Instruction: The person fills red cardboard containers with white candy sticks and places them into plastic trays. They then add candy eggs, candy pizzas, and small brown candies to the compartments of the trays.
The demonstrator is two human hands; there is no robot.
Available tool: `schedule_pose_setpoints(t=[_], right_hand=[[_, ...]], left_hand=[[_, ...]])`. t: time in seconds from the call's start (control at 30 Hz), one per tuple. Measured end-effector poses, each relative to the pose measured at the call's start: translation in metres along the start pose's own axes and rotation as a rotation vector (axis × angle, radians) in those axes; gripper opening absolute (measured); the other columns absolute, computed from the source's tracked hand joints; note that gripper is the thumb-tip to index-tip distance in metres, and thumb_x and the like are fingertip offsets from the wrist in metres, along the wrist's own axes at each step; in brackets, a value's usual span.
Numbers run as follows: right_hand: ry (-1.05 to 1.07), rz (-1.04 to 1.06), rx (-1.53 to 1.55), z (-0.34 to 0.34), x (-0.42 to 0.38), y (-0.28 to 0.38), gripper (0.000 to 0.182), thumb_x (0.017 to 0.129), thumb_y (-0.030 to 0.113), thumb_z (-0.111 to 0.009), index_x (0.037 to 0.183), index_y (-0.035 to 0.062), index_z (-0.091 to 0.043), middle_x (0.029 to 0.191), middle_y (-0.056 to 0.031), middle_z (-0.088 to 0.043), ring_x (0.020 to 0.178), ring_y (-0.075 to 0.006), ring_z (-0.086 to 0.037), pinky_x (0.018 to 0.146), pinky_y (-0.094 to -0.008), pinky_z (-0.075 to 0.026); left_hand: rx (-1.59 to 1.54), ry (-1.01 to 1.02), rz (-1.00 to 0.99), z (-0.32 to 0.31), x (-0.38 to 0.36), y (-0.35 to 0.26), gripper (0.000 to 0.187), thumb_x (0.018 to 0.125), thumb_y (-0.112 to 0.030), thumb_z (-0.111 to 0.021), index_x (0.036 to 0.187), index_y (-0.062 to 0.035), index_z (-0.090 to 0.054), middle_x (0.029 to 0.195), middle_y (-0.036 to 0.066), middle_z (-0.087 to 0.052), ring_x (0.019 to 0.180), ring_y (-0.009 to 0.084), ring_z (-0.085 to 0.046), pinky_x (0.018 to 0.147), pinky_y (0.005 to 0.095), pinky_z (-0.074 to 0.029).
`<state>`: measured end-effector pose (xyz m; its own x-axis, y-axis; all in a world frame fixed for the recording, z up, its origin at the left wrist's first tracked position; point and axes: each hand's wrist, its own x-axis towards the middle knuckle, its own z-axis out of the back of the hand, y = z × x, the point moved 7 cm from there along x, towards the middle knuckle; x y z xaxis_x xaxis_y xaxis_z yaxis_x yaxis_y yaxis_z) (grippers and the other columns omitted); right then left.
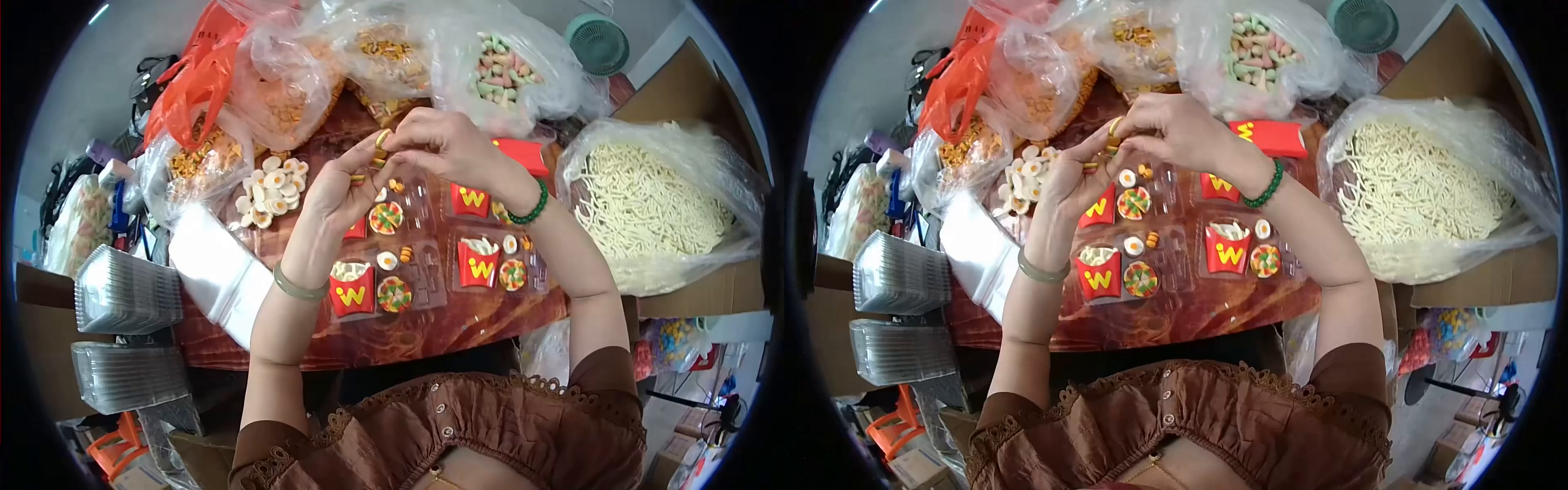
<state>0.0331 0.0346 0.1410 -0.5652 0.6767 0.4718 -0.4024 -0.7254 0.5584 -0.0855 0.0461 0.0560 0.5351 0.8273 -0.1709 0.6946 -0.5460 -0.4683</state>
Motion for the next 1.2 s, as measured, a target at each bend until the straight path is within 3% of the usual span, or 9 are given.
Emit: schedule_pose_setpoints(t=[0.2,0.3,0.53,0.67,0.7,0.8,0.9,1.07,1.2], right_hand=[[0.100,-0.044,-0.212,-0.005,-0.089,0.030,0.021,0.076,0.004,-0.065,0.096,0.0042,-0.061,0.091,-0.0095,-0.055,0.085,-0.0277,-0.056,0.072,-0.0348,-0.048],[0.205,-0.061,-0.335,-0.015,-0.138,0.044,0.025,0.071,0.006,-0.067,0.094,0.0038,-0.056,0.093,-0.0085,-0.053,0.089,-0.0262,-0.055,0.075,-0.0354,-0.048],[0.140,-0.178,-0.301,-0.013,-0.204,0.063,0.023,0.074,0.005,-0.066,0.095,0.0046,-0.058,0.088,-0.0083,-0.055,0.085,-0.0265,-0.056,0.073,-0.0350,-0.048],[-0.037,-0.464,-0.118,0.021,-0.217,0.020,0.012,0.078,0.008,-0.066,0.089,0.0027,-0.064,0.077,-0.0060,-0.063,0.068,-0.0169,-0.061,0.061,-0.0281,-0.049],[-0.153,-0.717,-0.053,0.036,-0.222,-0.003,0.012,0.079,0.011,-0.068,0.085,0.0009,-0.065,0.077,-0.0044,-0.066,0.064,-0.0119,-0.061,0.057,-0.0267,-0.049],[-0.356,-0.825,-0.104,0.055,-0.236,-0.074,0.013,0.079,0.012,-0.068,0.082,0.0002,-0.065,0.078,-0.0041,-0.068,0.064,-0.0113,-0.062,0.059,-0.0267,-0.050],[-0.451,-0.738,-0.314,0.058,-0.234,-0.110,0.015,0.078,0.013,-0.069,0.080,-0.0010,-0.065,0.075,-0.0070,-0.068,0.066,-0.0143,-0.065,0.059,-0.0278,-0.051],[-0.358,-0.754,-0.588,0.050,-0.224,-0.115,0.016,0.074,0.015,-0.066,0.073,-0.0009,-0.064,0.072,-0.0170,-0.065,0.070,-0.0294,-0.065,0.064,-0.0381,-0.052],[-0.294,-0.814,-0.669,0.050,-0.224,-0.112,0.017,0.073,0.017,-0.065,0.072,-0.0001,-0.063,0.071,-0.0182,-0.064,0.071,-0.0336,-0.063,0.067,-0.0421,-0.051]], left_hand=[[0.261,-0.126,0.178,-0.003,-0.041,0.095,0.026,0.097,-0.012,-0.043,0.115,0.0036,-0.053,0.103,0.012,-0.061,0.095,0.0193,-0.062,0.082,0.0273,-0.054],[0.345,-0.139,0.263,0.005,-0.059,0.143,0.022,0.095,-0.011,-0.047,0.110,0.0035,-0.055,0.099,0.011,-0.062,0.089,0.0206,-0.064,0.078,0.0276,-0.054],[0.416,-0.028,0.456,0.005,-0.077,0.203,0.024,0.097,-0.011,-0.044,0.107,0.0060,-0.057,0.098,0.014,-0.065,0.087,0.0225,-0.065,0.076,0.0279,-0.055],[0.289,-0.012,0.510,0.001,-0.068,0.214,0.026,0.097,-0.012,-0.043,0.111,0.0063,-0.055,0.104,0.016,-0.062,0.091,0.0235,-0.064,0.078,0.0279,-0.055],[0.215,-0.007,0.480,-0.004,-0.065,0.212,0.027,0.097,-0.013,-0.045,0.114,0.0051,-0.053,0.107,0.016,-0.061,0.096,0.0244,-0.063,0.080,0.0278,-0.054],[0.092,0.016,0.445,-0.015,-0.058,0.213,0.027,0.097,-0.013,-0.045,0.117,0.0039,-0.051,0.113,0.016,-0.059,0.104,0.0271,-0.060,0.084,0.0282,-0.053],[0.064,0.069,0.429,-0.028,-0.056,0.212,0.027,0.097,-0.013,-0.044,0.117,0.0037,-0.050,0.117,0.018,-0.057,0.109,0.0299,-0.058,0.088,0.0290,-0.053],[0.059,0.039,0.434,-0.023,-0.051,0.215,0.023,0.097,-0.013,-0.045,0.112,0.0023,-0.052,0.117,0.018,-0.057,0.109,0.0311,-0.058,0.090,0.0299,-0.053],[0.038,0.018,0.413,-0.015,-0.047,0.221,0.022,0.095,-0.014,-0.049,0.111,0.0006,-0.053,0.108,0.015,-0.061,0.099,0.0267,-0.062,0.082,0.0268,-0.055]])
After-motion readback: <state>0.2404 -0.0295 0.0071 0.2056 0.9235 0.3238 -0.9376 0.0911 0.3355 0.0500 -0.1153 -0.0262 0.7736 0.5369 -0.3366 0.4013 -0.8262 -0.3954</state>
